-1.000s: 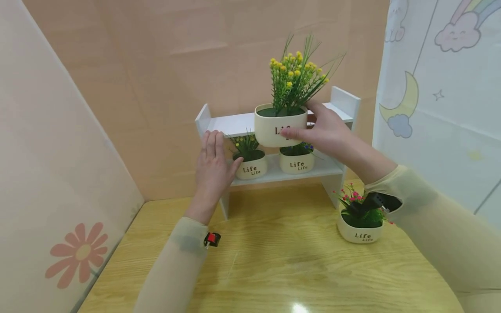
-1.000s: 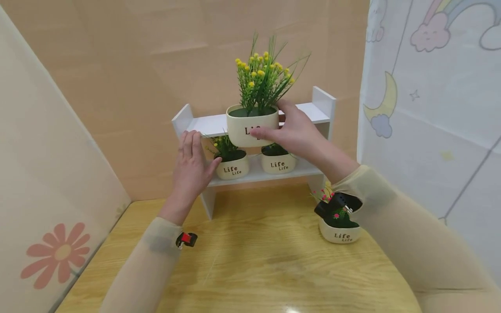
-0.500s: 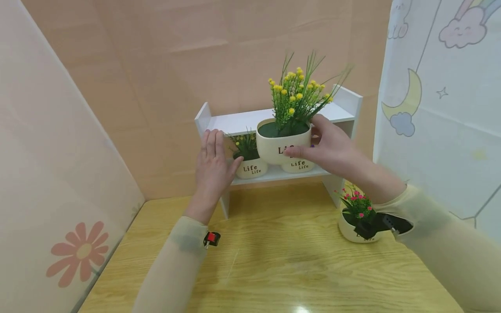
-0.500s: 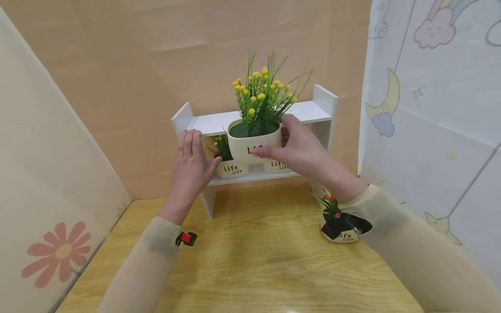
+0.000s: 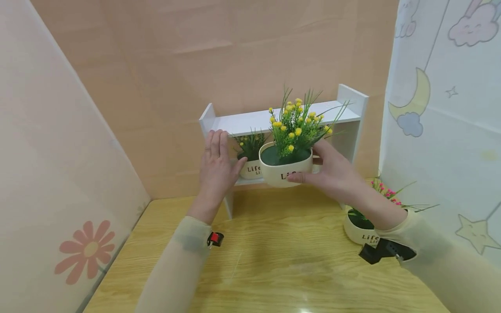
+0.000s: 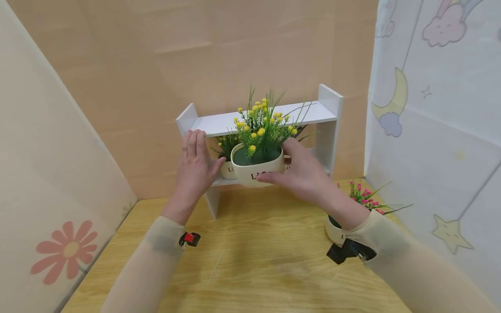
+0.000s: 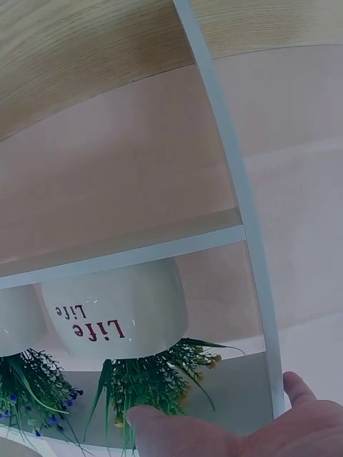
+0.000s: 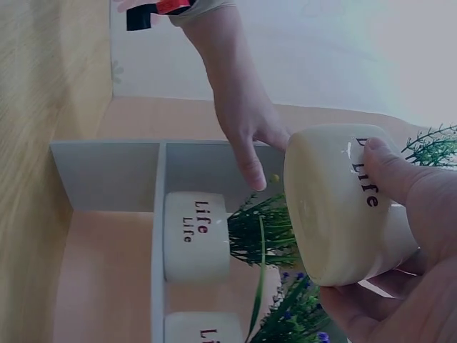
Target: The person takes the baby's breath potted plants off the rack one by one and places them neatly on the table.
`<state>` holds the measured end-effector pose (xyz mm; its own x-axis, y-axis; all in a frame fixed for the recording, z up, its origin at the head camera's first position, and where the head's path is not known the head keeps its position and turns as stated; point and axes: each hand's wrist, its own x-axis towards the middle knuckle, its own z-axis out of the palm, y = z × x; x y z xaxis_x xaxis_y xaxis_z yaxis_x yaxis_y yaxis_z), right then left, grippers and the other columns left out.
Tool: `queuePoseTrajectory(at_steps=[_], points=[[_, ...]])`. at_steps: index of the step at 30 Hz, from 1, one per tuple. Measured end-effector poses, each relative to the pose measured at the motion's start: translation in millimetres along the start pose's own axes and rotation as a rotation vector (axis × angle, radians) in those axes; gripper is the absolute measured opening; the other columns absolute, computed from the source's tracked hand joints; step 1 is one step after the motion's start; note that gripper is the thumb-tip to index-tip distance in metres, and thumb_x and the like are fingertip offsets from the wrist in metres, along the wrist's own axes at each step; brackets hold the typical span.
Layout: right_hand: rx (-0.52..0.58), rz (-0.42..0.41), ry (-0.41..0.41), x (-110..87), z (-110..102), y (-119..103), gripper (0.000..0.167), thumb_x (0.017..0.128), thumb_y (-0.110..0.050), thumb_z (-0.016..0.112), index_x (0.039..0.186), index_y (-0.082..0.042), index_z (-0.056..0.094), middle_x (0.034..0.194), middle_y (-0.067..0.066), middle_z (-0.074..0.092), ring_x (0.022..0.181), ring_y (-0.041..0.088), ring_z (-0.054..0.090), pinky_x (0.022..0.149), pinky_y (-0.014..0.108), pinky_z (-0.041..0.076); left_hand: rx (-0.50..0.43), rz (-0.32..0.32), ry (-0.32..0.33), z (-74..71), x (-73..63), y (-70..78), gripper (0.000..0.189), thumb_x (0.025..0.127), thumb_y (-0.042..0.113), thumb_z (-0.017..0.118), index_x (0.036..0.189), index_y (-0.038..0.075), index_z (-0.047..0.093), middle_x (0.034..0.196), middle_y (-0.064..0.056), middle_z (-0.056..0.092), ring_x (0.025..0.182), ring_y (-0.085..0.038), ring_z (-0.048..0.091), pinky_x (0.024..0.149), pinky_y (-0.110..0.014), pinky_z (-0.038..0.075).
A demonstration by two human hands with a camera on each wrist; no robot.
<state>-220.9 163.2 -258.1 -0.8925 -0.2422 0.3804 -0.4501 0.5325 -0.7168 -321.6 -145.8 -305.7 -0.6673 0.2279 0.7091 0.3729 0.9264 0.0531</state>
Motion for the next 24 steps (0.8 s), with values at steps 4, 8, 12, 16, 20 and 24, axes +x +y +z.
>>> queuePoseTrajectory(at_steps=[4, 8, 12, 16, 20, 24], points=[[-0.001, -0.018, 0.011, -5.4, 8, 9, 0.080, 0.085, -0.044, 0.098, 0.147, -0.017, 0.056, 0.141, 0.004, 0.059, 0.138, 0.042, 0.062, 0.110, 0.063, 0.052, 0.008, 0.005, 0.009, 0.1, -0.7, 0.6, 0.096, 0.105, 0.049, 0.074, 0.167, 0.001, 0.019, 0.172, -0.019, 0.023, 0.167, -0.037, 0.010, 0.130, -0.053, 0.032], [0.023, -0.030, 0.020, -11.1, 17, 17, 0.078, 0.084, -0.040, 0.100, 0.145, -0.017, 0.058, 0.140, 0.004, 0.060, 0.138, 0.043, 0.063, 0.109, 0.063, 0.054, 0.016, 0.018, 0.023, 1.0, -0.9, 1.2, 0.096, 0.105, 0.049, 0.074, 0.167, 0.000, 0.020, 0.172, -0.020, 0.024, 0.167, -0.038, 0.011, 0.131, -0.052, 0.029], [0.013, -0.047, 0.019, -18.7, 25, 27, 0.081, 0.084, -0.037, 0.100, 0.150, -0.017, 0.057, 0.145, 0.006, 0.057, 0.136, 0.042, 0.063, 0.109, 0.060, 0.055, 0.017, 0.019, 0.030, 1.0, -0.2, 2.4, 0.096, 0.105, 0.048, 0.075, 0.167, 0.000, 0.019, 0.171, -0.019, 0.023, 0.167, -0.038, 0.011, 0.130, -0.053, 0.031], [-0.028, -0.011, 0.013, -28.3, 32, 37, 0.084, 0.085, -0.043, 0.099, 0.152, -0.016, 0.056, 0.144, 0.008, 0.056, 0.134, 0.039, 0.064, 0.109, 0.061, 0.053, 0.013, 0.000, 0.010, -0.5, 0.2, 3.9, 0.097, 0.105, 0.049, 0.074, 0.168, 0.001, 0.018, 0.172, -0.018, 0.021, 0.167, -0.037, 0.009, 0.129, -0.054, 0.033], [-0.026, 0.039, 0.014, -36.4, 41, 46, 0.086, 0.084, -0.050, 0.097, 0.150, -0.014, 0.057, 0.143, 0.009, 0.058, 0.132, 0.036, 0.066, 0.108, 0.061, 0.052, 0.000, -0.015, -0.009, -2.1, -0.3, 2.7, 0.097, 0.106, 0.049, 0.074, 0.169, 0.001, 0.018, 0.174, -0.018, 0.020, 0.168, -0.036, 0.008, 0.130, -0.054, 0.030], [0.006, 0.051, 0.015, -40.2, 49, 56, 0.088, 0.084, -0.052, 0.097, 0.152, -0.015, 0.056, 0.146, 0.009, 0.060, 0.132, 0.037, 0.066, 0.108, 0.062, 0.052, 0.003, -0.022, 0.004, -2.1, -1.5, -0.6, 0.097, 0.105, 0.049, 0.075, 0.168, 0.002, 0.018, 0.173, -0.018, 0.022, 0.168, -0.035, 0.009, 0.132, -0.053, 0.028]])
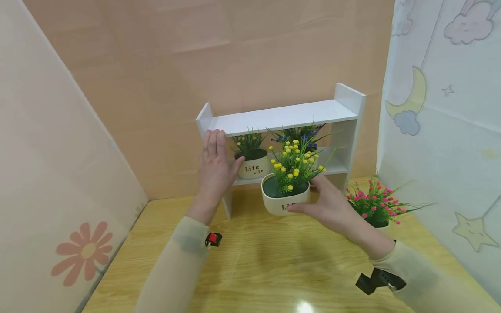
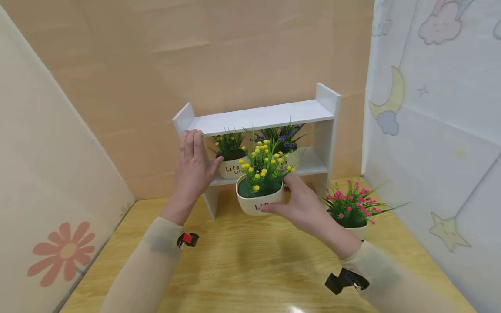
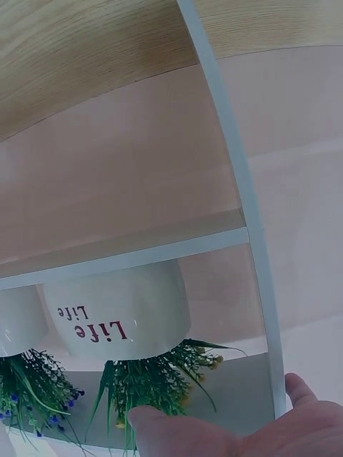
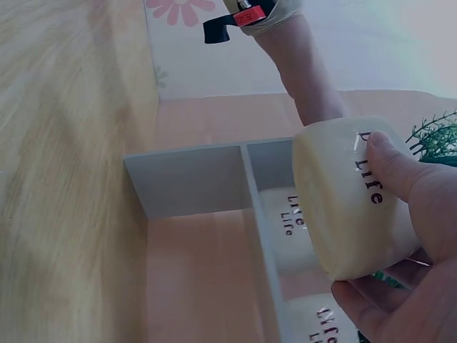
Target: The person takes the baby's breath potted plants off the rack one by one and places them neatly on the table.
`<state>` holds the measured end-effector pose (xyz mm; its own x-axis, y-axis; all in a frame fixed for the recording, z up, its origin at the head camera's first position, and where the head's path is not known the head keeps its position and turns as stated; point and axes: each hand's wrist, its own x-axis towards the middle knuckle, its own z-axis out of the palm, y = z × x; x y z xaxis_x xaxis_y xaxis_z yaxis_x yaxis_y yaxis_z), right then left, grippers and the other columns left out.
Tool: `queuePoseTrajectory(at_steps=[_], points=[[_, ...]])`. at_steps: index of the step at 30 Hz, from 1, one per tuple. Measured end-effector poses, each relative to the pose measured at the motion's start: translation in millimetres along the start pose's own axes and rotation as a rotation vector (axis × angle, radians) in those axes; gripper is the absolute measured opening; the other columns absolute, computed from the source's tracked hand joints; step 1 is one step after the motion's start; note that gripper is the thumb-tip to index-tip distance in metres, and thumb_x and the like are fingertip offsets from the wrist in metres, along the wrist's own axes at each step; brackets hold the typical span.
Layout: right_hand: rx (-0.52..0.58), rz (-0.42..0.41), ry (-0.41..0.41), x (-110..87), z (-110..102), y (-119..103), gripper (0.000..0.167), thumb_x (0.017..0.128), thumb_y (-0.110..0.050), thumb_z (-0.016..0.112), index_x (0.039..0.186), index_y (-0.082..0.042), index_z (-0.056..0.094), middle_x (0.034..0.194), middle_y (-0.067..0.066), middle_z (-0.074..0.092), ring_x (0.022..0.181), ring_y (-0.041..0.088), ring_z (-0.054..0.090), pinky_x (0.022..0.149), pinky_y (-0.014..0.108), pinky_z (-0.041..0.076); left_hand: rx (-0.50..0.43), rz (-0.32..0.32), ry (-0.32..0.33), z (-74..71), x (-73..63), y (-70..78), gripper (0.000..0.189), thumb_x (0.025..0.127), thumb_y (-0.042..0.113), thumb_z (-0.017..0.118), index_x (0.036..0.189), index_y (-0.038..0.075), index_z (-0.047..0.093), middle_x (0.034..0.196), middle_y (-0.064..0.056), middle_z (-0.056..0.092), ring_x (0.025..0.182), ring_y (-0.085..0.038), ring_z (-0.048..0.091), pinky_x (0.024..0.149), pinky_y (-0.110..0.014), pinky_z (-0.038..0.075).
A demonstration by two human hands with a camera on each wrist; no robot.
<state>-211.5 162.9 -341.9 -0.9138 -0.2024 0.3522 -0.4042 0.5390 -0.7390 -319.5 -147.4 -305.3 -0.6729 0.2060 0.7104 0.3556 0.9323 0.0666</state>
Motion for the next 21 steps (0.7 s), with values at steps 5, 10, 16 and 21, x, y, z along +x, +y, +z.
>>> queuePoseTrajectory(at_steps=[5, 10, 16, 21], points=[[-0.013, 0.030, 0.016, -4.7, 7, 14, 0.090, 0.082, -0.055, 0.097, 0.152, -0.014, 0.057, 0.146, 0.011, 0.061, 0.134, 0.039, 0.065, 0.109, 0.066, 0.051, 0.024, 0.013, -0.001, 0.3, -1.3, -2.0, 0.096, 0.106, 0.050, 0.073, 0.168, 0.002, 0.018, 0.172, -0.019, 0.022, 0.167, -0.037, 0.010, 0.134, -0.050, 0.023], [-0.044, 0.056, 0.026, -10.1, 11, 29, 0.092, 0.081, -0.056, 0.097, 0.151, -0.010, 0.058, 0.145, 0.015, 0.064, 0.137, 0.043, 0.062, 0.110, 0.068, 0.049, 0.018, 0.016, -0.010, 0.9, -0.7, -1.6, 0.096, 0.107, 0.050, 0.071, 0.168, 0.002, 0.016, 0.173, -0.019, 0.020, 0.167, -0.037, 0.009, 0.134, -0.050, 0.022], [-0.023, 0.047, 0.023, -14.7, 14, 47, 0.088, 0.084, -0.049, 0.098, 0.151, -0.008, 0.058, 0.144, 0.017, 0.063, 0.137, 0.048, 0.062, 0.111, 0.070, 0.049, 0.020, 0.028, 0.009, 1.6, 0.2, -2.1, 0.096, 0.107, 0.049, 0.071, 0.167, 0.002, 0.015, 0.172, -0.020, 0.019, 0.167, -0.038, 0.008, 0.134, -0.050, 0.022], [0.023, 0.045, 0.011, -17.8, 20, 64, 0.091, 0.086, -0.041, 0.097, 0.157, -0.006, 0.052, 0.149, 0.021, 0.058, 0.136, 0.052, 0.061, 0.110, 0.070, 0.050, 0.010, 0.034, 0.032, 2.9, 0.7, -2.3, 0.095, 0.106, 0.048, 0.074, 0.167, 0.000, 0.018, 0.171, -0.021, 0.021, 0.167, -0.039, 0.011, 0.132, -0.053, 0.028]])
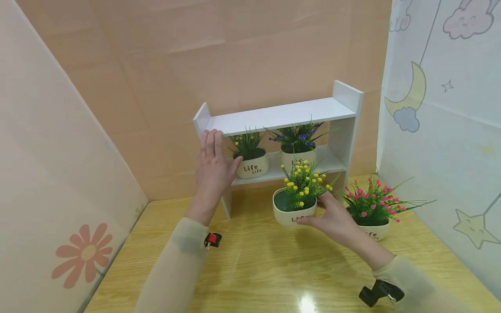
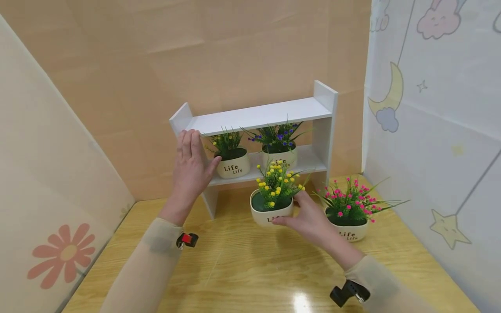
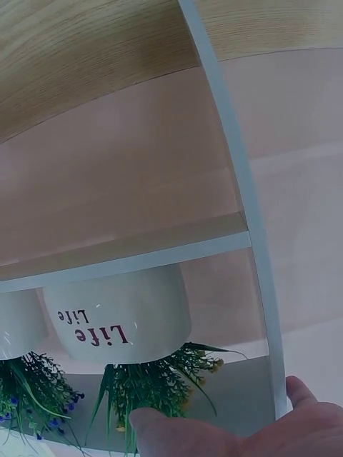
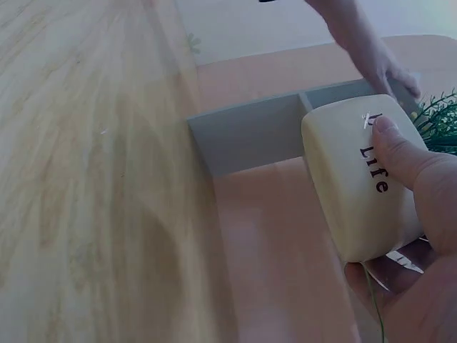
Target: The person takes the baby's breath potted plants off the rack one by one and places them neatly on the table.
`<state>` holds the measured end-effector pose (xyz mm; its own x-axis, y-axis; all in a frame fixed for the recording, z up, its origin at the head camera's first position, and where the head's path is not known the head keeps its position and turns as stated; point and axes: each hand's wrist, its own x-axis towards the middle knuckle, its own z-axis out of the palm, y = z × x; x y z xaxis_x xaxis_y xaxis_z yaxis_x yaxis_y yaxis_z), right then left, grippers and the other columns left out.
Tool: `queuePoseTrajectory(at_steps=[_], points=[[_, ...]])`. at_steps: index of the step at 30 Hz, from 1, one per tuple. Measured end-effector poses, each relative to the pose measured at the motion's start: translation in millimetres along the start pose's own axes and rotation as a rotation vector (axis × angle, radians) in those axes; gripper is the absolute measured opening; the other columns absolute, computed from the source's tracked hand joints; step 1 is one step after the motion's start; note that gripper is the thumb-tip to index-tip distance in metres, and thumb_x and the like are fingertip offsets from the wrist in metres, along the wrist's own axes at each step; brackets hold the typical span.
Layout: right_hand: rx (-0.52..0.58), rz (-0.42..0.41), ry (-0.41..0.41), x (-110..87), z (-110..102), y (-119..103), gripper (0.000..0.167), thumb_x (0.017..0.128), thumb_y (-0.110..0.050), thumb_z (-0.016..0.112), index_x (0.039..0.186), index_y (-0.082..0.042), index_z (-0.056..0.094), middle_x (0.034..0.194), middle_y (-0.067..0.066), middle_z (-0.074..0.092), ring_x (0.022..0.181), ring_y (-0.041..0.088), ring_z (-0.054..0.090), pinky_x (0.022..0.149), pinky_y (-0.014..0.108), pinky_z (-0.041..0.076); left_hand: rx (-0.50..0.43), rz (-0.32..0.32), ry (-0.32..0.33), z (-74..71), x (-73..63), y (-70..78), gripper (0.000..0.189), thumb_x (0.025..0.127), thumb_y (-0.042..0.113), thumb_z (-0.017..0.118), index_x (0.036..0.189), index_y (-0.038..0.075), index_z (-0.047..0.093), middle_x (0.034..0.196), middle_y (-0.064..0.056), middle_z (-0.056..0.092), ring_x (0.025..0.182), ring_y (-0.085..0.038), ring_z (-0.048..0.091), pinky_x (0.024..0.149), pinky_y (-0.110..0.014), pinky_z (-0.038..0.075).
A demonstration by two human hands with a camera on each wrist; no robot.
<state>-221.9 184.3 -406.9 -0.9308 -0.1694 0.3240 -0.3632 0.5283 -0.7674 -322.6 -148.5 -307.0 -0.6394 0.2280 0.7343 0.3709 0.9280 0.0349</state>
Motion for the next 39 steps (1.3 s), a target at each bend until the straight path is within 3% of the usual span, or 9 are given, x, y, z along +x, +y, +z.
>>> queuePoseTrajectory(at_steps=[11, 28, 35, 39], points=[[0.058, 0.077, -0.032, -3.6, 9, 32, 0.097, 0.088, -0.040, 0.096, 0.159, 0.003, 0.046, 0.157, 0.028, 0.052, 0.143, 0.057, 0.053, 0.116, 0.069, 0.046, -0.014, -0.005, 0.003, 1.7, 0.0, -0.6, 0.096, 0.106, 0.046, 0.075, 0.168, 0.000, 0.017, 0.172, -0.021, 0.021, 0.167, -0.040, 0.010, 0.132, -0.054, 0.026], [-0.006, 0.066, -0.020, -11.0, 16, 59, 0.092, 0.088, -0.032, 0.096, 0.155, 0.009, 0.048, 0.151, 0.035, 0.054, 0.140, 0.057, 0.056, 0.116, 0.067, 0.046, -0.014, -0.023, -0.006, 0.8, -0.4, 1.7, 0.097, 0.105, 0.045, 0.076, 0.169, 0.001, 0.016, 0.173, -0.020, 0.020, 0.168, -0.038, 0.008, 0.133, -0.053, 0.026], [-0.021, 0.077, -0.047, -14.0, 19, 70, 0.094, 0.089, -0.035, 0.095, 0.154, 0.011, 0.047, 0.152, 0.036, 0.054, 0.141, 0.056, 0.055, 0.116, 0.065, 0.046, -0.021, -0.029, -0.010, 2.0, -0.2, 0.9, 0.097, 0.106, 0.045, 0.075, 0.169, 0.000, 0.017, 0.174, -0.020, 0.021, 0.168, -0.037, 0.008, 0.134, -0.050, 0.022], [-0.058, 0.092, -0.047, -16.1, 21, 74, 0.092, 0.089, -0.039, 0.095, 0.150, 0.014, 0.051, 0.144, 0.035, 0.058, 0.137, 0.054, 0.057, 0.115, 0.067, 0.047, -0.020, -0.039, -0.021, 2.6, -0.1, 1.4, 0.097, 0.106, 0.046, 0.074, 0.170, 0.001, 0.017, 0.175, -0.019, 0.020, 0.168, -0.036, 0.007, 0.134, -0.051, 0.023]])
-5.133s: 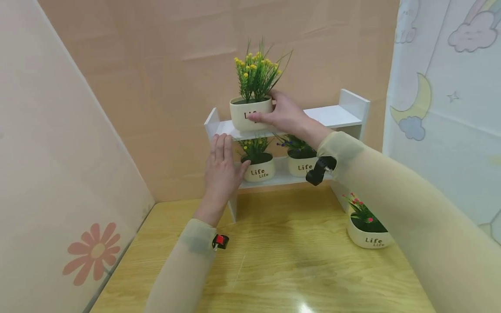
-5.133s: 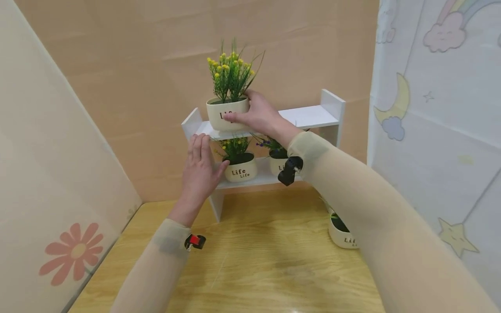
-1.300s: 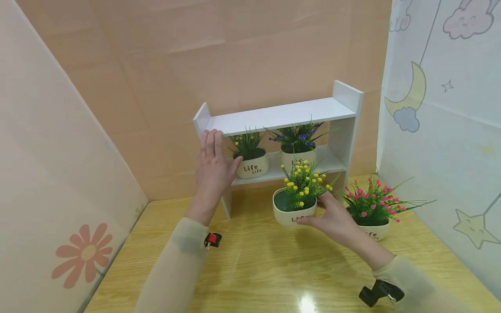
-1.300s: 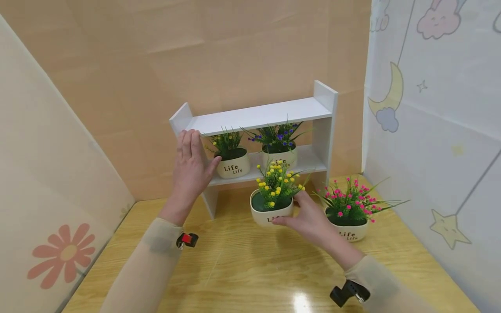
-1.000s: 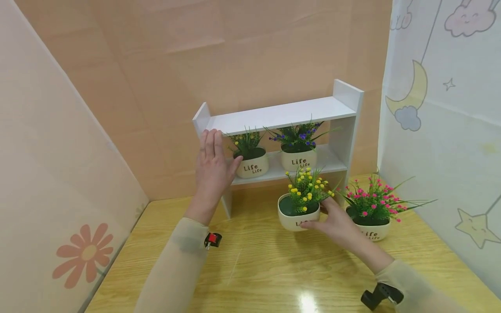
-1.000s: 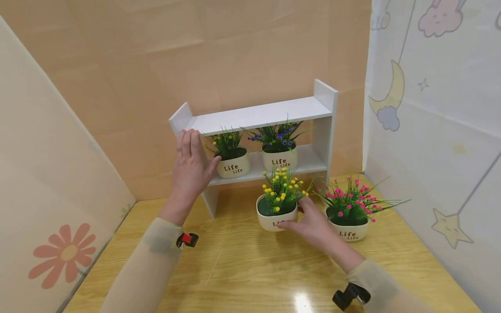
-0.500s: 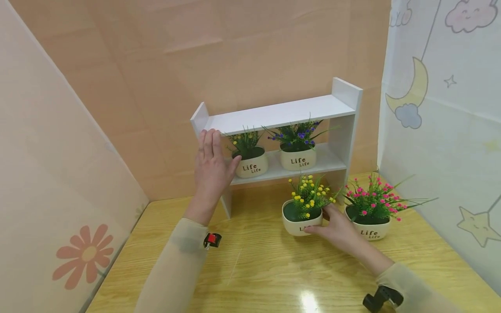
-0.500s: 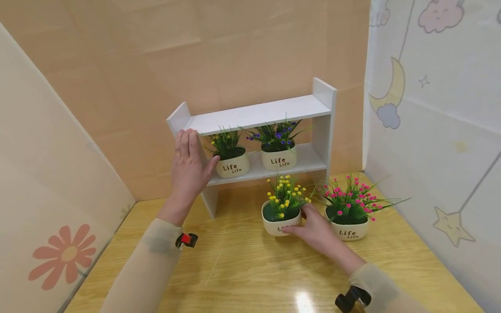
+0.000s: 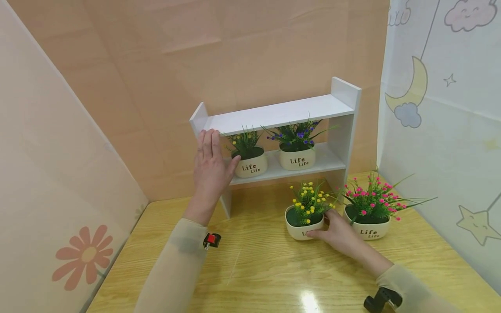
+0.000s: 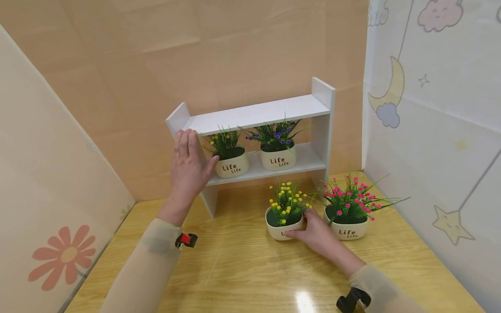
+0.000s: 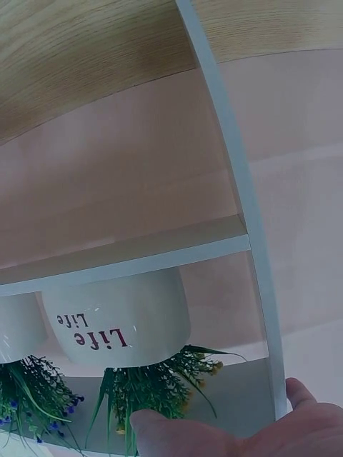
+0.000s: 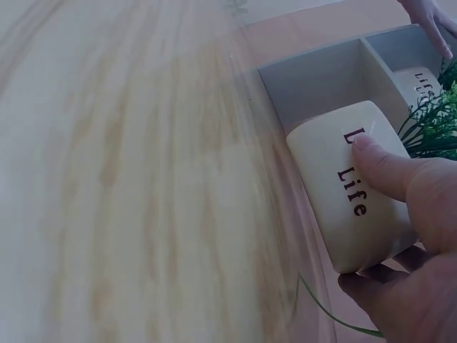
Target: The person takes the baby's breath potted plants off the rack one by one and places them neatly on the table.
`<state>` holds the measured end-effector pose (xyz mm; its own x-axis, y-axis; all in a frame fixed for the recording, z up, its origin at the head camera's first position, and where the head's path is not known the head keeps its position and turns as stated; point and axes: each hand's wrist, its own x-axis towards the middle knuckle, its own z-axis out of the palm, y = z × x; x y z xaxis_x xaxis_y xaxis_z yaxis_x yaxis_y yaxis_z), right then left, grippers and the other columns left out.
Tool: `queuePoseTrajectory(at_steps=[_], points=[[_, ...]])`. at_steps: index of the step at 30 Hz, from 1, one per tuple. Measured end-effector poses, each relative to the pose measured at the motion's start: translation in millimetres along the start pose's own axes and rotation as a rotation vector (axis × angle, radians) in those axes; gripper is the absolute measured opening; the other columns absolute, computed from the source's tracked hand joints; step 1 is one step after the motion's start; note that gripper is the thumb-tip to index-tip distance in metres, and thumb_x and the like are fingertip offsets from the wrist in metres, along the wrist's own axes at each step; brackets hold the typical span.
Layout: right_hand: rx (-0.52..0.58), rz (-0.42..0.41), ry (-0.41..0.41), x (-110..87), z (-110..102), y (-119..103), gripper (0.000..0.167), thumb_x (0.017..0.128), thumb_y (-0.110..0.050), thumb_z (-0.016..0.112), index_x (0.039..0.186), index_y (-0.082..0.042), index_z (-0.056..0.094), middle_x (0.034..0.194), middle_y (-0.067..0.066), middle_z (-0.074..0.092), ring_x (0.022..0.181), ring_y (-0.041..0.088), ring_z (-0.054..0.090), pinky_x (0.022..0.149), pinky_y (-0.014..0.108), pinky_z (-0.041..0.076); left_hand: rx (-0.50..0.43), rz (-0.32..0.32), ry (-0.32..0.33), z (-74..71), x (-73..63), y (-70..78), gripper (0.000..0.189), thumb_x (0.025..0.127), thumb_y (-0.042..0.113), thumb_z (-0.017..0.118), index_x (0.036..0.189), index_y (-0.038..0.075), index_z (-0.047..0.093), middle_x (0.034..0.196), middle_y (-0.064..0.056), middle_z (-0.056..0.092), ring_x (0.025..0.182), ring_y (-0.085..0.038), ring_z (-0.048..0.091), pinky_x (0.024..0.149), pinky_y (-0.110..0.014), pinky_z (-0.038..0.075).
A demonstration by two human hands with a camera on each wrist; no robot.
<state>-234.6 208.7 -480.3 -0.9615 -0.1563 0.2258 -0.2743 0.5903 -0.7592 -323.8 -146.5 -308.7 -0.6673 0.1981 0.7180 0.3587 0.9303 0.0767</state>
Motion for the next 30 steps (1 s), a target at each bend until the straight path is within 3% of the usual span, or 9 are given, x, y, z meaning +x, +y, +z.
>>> queuePoseTrajectory(at_steps=[4, 7, 10, 13, 17, 21, 24, 30], points=[[-0.038, 0.022, -0.007, -0.4, 0.5, 1.7, 0.088, 0.089, -0.042, 0.095, 0.144, 0.014, 0.056, 0.134, 0.029, 0.062, 0.128, 0.046, 0.063, 0.109, 0.062, 0.051, 0.002, 0.000, 0.000, -0.2, 0.1, 0.0, 0.097, 0.106, 0.046, 0.074, 0.170, 0.001, 0.016, 0.175, -0.019, 0.020, 0.169, -0.036, 0.007, 0.134, -0.051, 0.023], [-0.060, 0.051, -0.014, -0.2, -0.2, 2.6, 0.085, 0.087, -0.044, 0.095, 0.139, 0.013, 0.059, 0.121, 0.021, 0.062, 0.109, 0.034, 0.063, 0.093, 0.049, 0.056, 0.003, 0.001, -0.002, -0.5, 0.4, -0.3, 0.096, 0.107, 0.046, 0.074, 0.170, 0.001, 0.017, 0.175, -0.019, 0.020, 0.168, -0.036, 0.007, 0.135, -0.049, 0.020], [-0.074, 0.064, -0.028, -0.3, -1.1, 3.6, 0.081, 0.087, -0.043, 0.095, 0.133, 0.013, 0.059, 0.108, 0.015, 0.056, 0.092, 0.027, 0.056, 0.075, 0.038, 0.049, 0.004, -0.001, -0.008, -0.8, 0.7, -0.1, 0.096, 0.107, 0.047, 0.073, 0.170, 0.002, 0.017, 0.175, -0.019, 0.019, 0.169, -0.035, 0.006, 0.135, -0.049, 0.020], [-0.065, 0.091, -0.037, -0.8, -1.2, 5.4, 0.073, 0.087, -0.042, 0.096, 0.123, 0.010, 0.060, 0.101, 0.012, 0.051, 0.085, 0.024, 0.052, 0.066, 0.034, 0.043, 0.003, -0.002, -0.010, -1.0, 0.6, -0.1, 0.096, 0.107, 0.047, 0.073, 0.170, 0.002, 0.017, 0.175, -0.018, 0.019, 0.169, -0.035, 0.006, 0.134, -0.050, 0.021], [-0.055, 0.117, -0.037, -1.2, -0.6, 7.0, 0.073, 0.087, -0.042, 0.096, 0.123, 0.010, 0.060, 0.101, 0.013, 0.052, 0.084, 0.024, 0.053, 0.065, 0.033, 0.044, -0.001, 0.002, -0.003, -1.0, 0.4, -0.8, 0.096, 0.107, 0.047, 0.072, 0.170, 0.002, 0.017, 0.176, -0.018, 0.019, 0.169, -0.035, 0.006, 0.134, -0.050, 0.021], [-0.066, 0.098, -0.028, -0.4, -0.7, 7.8, 0.084, 0.087, -0.043, 0.096, 0.136, 0.012, 0.057, 0.105, 0.014, 0.056, 0.087, 0.024, 0.055, 0.069, 0.035, 0.046, -0.004, 0.011, 0.004, -0.5, 0.7, -1.8, 0.094, 0.107, 0.047, 0.072, 0.170, 0.001, 0.018, 0.175, -0.019, 0.020, 0.169, -0.035, 0.006, 0.135, -0.049, 0.020], [-0.061, 0.103, -0.033, -0.5, -0.9, 7.7, 0.081, 0.086, -0.043, 0.097, 0.132, 0.011, 0.057, 0.100, 0.012, 0.055, 0.082, 0.022, 0.054, 0.065, 0.033, 0.045, -0.004, 0.013, 0.002, -0.2, 1.0, -2.3, 0.093, 0.108, 0.047, 0.071, 0.169, 0.001, 0.018, 0.174, -0.019, 0.020, 0.168, -0.035, 0.006, 0.135, -0.048, 0.020], [-0.063, 0.126, -0.035, -2.5, -1.4, 6.6, 0.065, 0.086, -0.041, 0.097, 0.110, 0.004, 0.058, 0.091, 0.009, 0.052, 0.074, 0.020, 0.050, 0.059, 0.032, 0.042, -0.009, 0.018, 0.002, 0.1, 0.1, -3.1, 0.093, 0.108, 0.048, 0.071, 0.169, 0.001, 0.017, 0.174, -0.019, 0.020, 0.168, -0.036, 0.006, 0.135, -0.048, 0.019]])
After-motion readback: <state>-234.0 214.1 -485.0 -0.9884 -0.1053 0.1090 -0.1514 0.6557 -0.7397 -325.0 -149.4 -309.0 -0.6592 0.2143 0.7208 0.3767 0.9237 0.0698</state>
